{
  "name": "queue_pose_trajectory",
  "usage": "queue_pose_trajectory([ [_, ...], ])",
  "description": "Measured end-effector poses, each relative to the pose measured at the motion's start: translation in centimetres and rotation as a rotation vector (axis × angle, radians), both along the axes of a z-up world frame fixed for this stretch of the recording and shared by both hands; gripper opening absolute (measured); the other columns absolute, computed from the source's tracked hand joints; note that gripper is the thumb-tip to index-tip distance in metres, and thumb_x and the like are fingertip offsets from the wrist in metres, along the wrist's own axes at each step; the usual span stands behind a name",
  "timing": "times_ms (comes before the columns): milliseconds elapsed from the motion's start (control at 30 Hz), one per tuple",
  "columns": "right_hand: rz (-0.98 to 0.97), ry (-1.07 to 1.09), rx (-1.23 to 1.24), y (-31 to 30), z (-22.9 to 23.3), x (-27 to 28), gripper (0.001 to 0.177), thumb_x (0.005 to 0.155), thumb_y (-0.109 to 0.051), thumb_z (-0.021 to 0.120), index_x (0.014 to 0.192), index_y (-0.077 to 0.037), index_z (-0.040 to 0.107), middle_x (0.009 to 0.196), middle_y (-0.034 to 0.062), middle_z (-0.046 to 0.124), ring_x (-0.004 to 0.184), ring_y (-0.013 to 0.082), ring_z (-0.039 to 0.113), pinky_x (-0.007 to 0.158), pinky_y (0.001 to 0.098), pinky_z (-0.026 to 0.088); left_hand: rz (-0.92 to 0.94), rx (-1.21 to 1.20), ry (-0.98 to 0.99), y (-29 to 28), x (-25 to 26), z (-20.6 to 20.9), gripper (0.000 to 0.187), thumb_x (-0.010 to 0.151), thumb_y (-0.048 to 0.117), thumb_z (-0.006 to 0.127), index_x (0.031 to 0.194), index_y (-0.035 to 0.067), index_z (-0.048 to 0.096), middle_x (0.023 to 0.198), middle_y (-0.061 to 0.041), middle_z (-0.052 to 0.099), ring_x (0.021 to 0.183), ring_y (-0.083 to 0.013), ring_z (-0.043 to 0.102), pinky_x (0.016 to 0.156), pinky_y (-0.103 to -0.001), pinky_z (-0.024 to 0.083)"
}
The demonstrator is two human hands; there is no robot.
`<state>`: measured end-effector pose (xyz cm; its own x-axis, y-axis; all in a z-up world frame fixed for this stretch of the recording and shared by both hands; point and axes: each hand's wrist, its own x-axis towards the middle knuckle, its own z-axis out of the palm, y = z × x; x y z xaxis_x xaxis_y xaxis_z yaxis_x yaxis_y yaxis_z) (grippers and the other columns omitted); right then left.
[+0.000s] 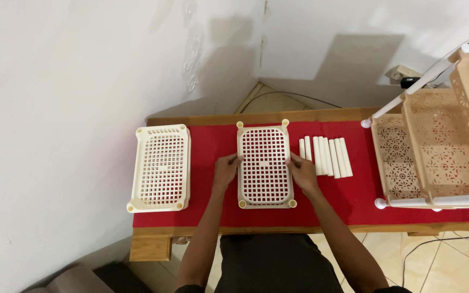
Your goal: The person assembles a plastic shelving unit by inserting white plastic rods into the holes of beige plastic trays. They connect multiple trays with rods to form a multi-tiered structure on a red-covered table.
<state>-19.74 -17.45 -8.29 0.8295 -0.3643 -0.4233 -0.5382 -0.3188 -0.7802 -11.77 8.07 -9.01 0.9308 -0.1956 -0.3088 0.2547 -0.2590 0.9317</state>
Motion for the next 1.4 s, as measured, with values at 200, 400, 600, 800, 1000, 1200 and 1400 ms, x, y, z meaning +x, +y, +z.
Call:
queue_pose_trajectory([
  [200, 0.027, -0.083, -0.043, -0.3, -1.1, -0.1, 0.044, 0.099, -0.028, 0.064, 0.140, -0.011, 0.063, 0.115, 0.0186, 0.077, 0.099, 0.0226, 0.076, 0.089, 0.0349, 0.060, 0.032, 0.062, 0.097, -0.1, -0.1, -0.6, 0.039, 0.097, 0.028, 0.067, 0.129, 0.005, 0.071, 0.105, -0.014, 0.081, 0.081, -0.0190, 0.073, 0.074, -0.034, 0.060],
  [400, 0.058, -0.077, -0.080, -0.1, -0.1, -0.2, 0.045, 0.100, -0.028, 0.065, 0.141, -0.008, 0.063, 0.117, 0.0196, 0.076, 0.101, 0.0246, 0.076, 0.089, 0.0362, 0.061, 0.027, 0.062, 0.038, -0.1, -0.3, 0.2, 0.041, 0.098, 0.031, 0.067, 0.127, 0.003, 0.071, 0.110, -0.014, 0.079, 0.094, -0.0203, 0.077, 0.087, -0.036, 0.062],
  [600, 0.229, -0.298, -0.294, -0.4, 4.2, -2.0, 0.040, 0.097, -0.017, 0.067, 0.134, -0.002, 0.062, 0.130, 0.0204, 0.065, 0.108, 0.0279, 0.071, 0.089, 0.0401, 0.061, -0.132, 0.376, -0.475, -1.0, -2.2, 4.5, 0.045, 0.105, 0.032, 0.062, 0.135, -0.001, 0.062, 0.136, -0.023, 0.061, 0.127, -0.0337, 0.056, 0.105, -0.049, 0.045],
  [800, 0.432, -0.141, -0.192, -1.2, 8.5, -4.4, 0.037, 0.095, -0.023, 0.066, 0.130, -0.011, 0.066, 0.118, 0.0122, 0.073, 0.105, 0.0234, 0.073, 0.092, 0.0395, 0.061, -0.685, 0.160, -0.331, -3.9, -7.1, 9.3, 0.055, 0.088, 0.030, 0.078, 0.134, 0.008, 0.061, 0.133, -0.012, 0.066, 0.126, -0.0276, 0.062, 0.110, -0.043, 0.048],
  [1000, 0.671, -0.017, -0.271, -1.4, 11.9, -6.7, 0.051, 0.087, -0.038, 0.078, 0.130, -0.013, 0.065, 0.125, 0.0083, 0.070, 0.119, 0.0250, 0.064, 0.104, 0.0445, 0.052, -0.734, 0.064, -0.150, -6.5, -9.7, 9.3, 0.063, 0.084, 0.020, 0.081, 0.133, 0.001, 0.046, 0.129, -0.022, 0.062, 0.119, -0.0356, 0.062, 0.102, -0.045, 0.051],
  [1200, 0.703, 0.114, -0.261, -1.3, 12.8, -8.5, 0.069, 0.074, -0.036, 0.087, 0.136, -0.017, 0.062, 0.127, 0.0052, 0.067, 0.121, 0.0229, 0.062, 0.105, 0.0417, 0.051, -0.698, 0.009, -0.270, -7.4, -10.1, 4.9, 0.059, 0.086, 0.018, 0.079, 0.123, 0.003, 0.037, 0.134, -0.026, 0.059, 0.116, -0.0346, 0.068, 0.098, -0.041, 0.058],
  [1400, 0.776, -0.160, -0.314, -0.7, 8.8, -9.7, 0.039, 0.081, -0.022, 0.083, 0.115, -0.010, 0.069, 0.113, 0.0054, 0.073, 0.104, 0.0242, 0.072, 0.092, 0.0408, 0.060, -0.699, 0.044, -0.433, -8.0, -10.9, 1.4, 0.072, 0.082, 0.016, 0.083, 0.137, 0.000, 0.039, 0.134, -0.024, 0.059, 0.125, -0.0359, 0.062, 0.107, -0.043, 0.052],
])
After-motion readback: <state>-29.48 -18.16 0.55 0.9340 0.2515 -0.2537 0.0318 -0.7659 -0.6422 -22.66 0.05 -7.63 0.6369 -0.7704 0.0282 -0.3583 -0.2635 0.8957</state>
